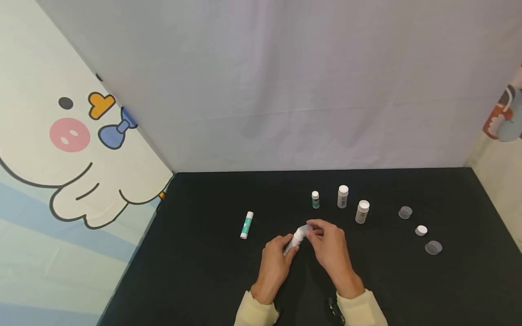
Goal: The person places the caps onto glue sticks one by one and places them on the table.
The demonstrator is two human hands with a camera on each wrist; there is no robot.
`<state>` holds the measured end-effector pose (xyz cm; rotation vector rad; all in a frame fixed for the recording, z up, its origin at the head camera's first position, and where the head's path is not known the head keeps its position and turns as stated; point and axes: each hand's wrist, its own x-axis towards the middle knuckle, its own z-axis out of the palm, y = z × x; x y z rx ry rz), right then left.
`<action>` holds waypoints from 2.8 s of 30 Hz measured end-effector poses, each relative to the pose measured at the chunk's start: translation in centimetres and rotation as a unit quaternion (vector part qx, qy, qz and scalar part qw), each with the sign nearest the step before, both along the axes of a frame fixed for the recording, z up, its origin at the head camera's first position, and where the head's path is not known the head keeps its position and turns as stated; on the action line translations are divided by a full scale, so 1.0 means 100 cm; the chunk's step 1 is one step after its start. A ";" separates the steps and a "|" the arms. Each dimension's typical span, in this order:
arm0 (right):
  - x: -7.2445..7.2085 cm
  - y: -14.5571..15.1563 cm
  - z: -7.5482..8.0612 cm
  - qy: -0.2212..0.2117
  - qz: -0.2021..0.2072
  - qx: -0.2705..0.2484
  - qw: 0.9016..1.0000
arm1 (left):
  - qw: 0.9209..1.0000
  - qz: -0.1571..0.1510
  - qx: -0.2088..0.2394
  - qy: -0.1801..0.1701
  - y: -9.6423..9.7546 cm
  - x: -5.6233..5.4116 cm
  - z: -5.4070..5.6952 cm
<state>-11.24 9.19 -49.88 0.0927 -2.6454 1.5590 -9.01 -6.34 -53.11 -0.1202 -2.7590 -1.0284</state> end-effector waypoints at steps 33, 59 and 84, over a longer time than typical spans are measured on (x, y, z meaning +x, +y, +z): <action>-0.010 -0.002 -0.002 -0.025 0.063 0.052 0.996 | 0.999 0.000 -0.041 0.025 -0.007 0.006 -0.001; -0.012 -0.008 0.002 -0.006 0.110 0.041 0.993 | 0.999 -0.003 -0.042 0.029 -0.008 0.002 0.004; -0.011 -0.008 -0.007 -0.006 0.105 0.035 0.994 | 0.997 0.006 -0.065 0.039 -0.008 0.004 0.004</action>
